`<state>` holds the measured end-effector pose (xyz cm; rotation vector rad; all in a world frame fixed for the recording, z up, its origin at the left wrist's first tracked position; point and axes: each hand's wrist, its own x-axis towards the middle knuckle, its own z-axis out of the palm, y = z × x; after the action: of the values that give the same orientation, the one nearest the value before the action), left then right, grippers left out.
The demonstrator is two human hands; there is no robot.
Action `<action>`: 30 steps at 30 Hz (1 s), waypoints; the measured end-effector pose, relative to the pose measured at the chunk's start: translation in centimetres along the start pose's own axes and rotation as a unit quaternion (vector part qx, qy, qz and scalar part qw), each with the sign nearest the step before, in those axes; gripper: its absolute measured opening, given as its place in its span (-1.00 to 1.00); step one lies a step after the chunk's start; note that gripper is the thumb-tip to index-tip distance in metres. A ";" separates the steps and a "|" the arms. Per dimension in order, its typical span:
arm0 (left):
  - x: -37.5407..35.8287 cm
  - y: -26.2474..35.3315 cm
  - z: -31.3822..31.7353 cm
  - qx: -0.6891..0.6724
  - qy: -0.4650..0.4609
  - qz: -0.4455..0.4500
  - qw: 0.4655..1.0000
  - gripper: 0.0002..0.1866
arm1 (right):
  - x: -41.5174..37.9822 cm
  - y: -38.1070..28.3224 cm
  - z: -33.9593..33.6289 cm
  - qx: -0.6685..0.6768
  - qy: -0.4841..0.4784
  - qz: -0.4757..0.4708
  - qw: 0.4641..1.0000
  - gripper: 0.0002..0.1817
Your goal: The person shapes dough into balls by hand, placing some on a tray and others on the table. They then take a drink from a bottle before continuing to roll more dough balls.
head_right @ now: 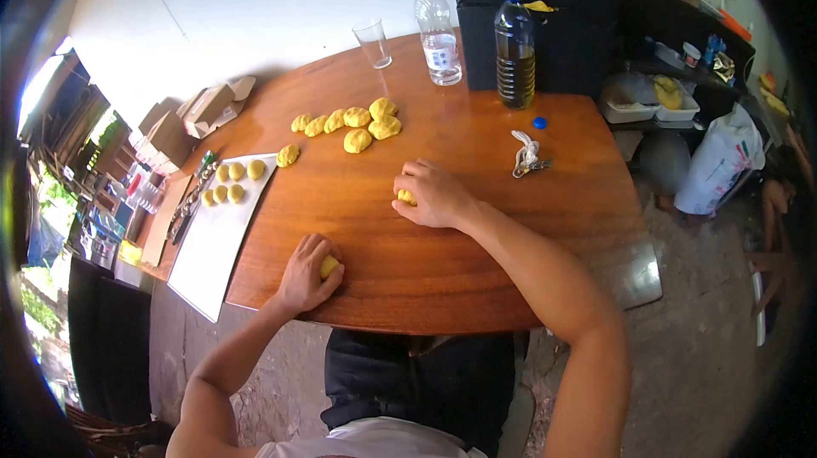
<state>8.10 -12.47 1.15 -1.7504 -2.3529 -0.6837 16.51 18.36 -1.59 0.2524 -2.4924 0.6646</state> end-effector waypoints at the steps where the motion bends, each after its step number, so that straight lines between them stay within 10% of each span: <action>1: 0.5 -0.4 0.2 0.000 -0.002 -0.001 1.000 -0.79 | 0.0 0.0 0.1 0.002 0.000 0.001 1.000 -0.80; 30: 9.0 -3.8 3.3 -0.205 -0.030 -0.023 0.978 -0.77 | 0.3 -0.4 -0.7 0.027 -0.026 0.024 0.999 -0.84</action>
<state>2.24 -4.06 0.47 -1.8904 -2.4297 -1.2142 16.65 18.30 -0.74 0.2335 -2.5402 0.7543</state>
